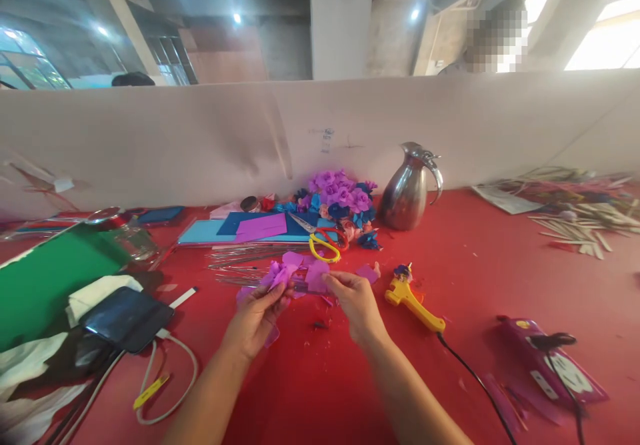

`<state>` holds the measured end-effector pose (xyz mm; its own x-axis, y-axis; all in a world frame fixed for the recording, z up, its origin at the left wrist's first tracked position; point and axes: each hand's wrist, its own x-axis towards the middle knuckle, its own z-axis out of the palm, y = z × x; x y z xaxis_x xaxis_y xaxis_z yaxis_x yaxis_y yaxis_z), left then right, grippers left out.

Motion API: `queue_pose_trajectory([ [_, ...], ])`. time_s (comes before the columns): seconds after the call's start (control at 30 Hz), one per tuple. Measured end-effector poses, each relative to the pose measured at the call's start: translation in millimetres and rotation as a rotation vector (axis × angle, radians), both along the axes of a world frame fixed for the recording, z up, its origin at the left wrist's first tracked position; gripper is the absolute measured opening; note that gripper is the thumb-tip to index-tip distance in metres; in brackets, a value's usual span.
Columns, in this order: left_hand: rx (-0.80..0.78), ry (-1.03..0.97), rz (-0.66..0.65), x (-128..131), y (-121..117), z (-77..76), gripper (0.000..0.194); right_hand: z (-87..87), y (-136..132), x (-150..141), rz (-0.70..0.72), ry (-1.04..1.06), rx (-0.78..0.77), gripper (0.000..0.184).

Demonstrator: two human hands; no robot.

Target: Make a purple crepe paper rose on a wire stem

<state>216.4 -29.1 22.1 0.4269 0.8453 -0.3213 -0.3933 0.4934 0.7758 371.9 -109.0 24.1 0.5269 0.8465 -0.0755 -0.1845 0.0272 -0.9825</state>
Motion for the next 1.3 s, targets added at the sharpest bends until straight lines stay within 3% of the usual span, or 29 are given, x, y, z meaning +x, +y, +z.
queue_pose_trajectory([
  [0.1, 0.098, 0.060, 0.077, 4.5, -4.7, -0.7, 0.027, -2.4, 1.2, -9.0, -0.071, 0.249, 0.064, 0.024],
  [0.27, 0.403, 0.168, 0.128, 10.1, -15.5, -0.3, 0.028, -1.7, 0.2, -19.1, -0.110, 0.417, 0.101, 0.026],
  [0.4, 0.447, 0.221, 0.169, 12.2, -20.4, -1.5, 0.028, -4.1, 0.2, -22.5, -0.178, 0.475, 0.115, 0.027],
  [0.53, 0.339, 0.157, 0.176, 13.3, -20.7, -1.3, 0.024, -3.1, 4.2, -26.5, -0.238, 0.554, 0.147, 0.026],
  [0.77, -0.177, -0.172, 0.084, 9.7, -10.5, 1.2, 0.011, -2.6, 10.2, -32.9, -0.253, 0.625, 0.205, 0.019],
  [0.87, -0.225, -0.218, 0.089, 8.9, -7.5, -1.6, 0.011, -5.4, 8.0, -33.8, -0.249, 0.665, 0.199, 0.022],
  [1.13, 0.213, -0.079, 0.211, 13.6, -15.7, 0.2, 0.018, -6.3, 1.1, -30.2, -0.247, 0.683, 0.168, 0.021],
  [1.3, 0.317, 0.065, 0.209, 12.2, -17.6, -1.6, 0.019, -8.2, -0.6, -31.1, -0.218, 0.676, 0.165, 0.021],
])
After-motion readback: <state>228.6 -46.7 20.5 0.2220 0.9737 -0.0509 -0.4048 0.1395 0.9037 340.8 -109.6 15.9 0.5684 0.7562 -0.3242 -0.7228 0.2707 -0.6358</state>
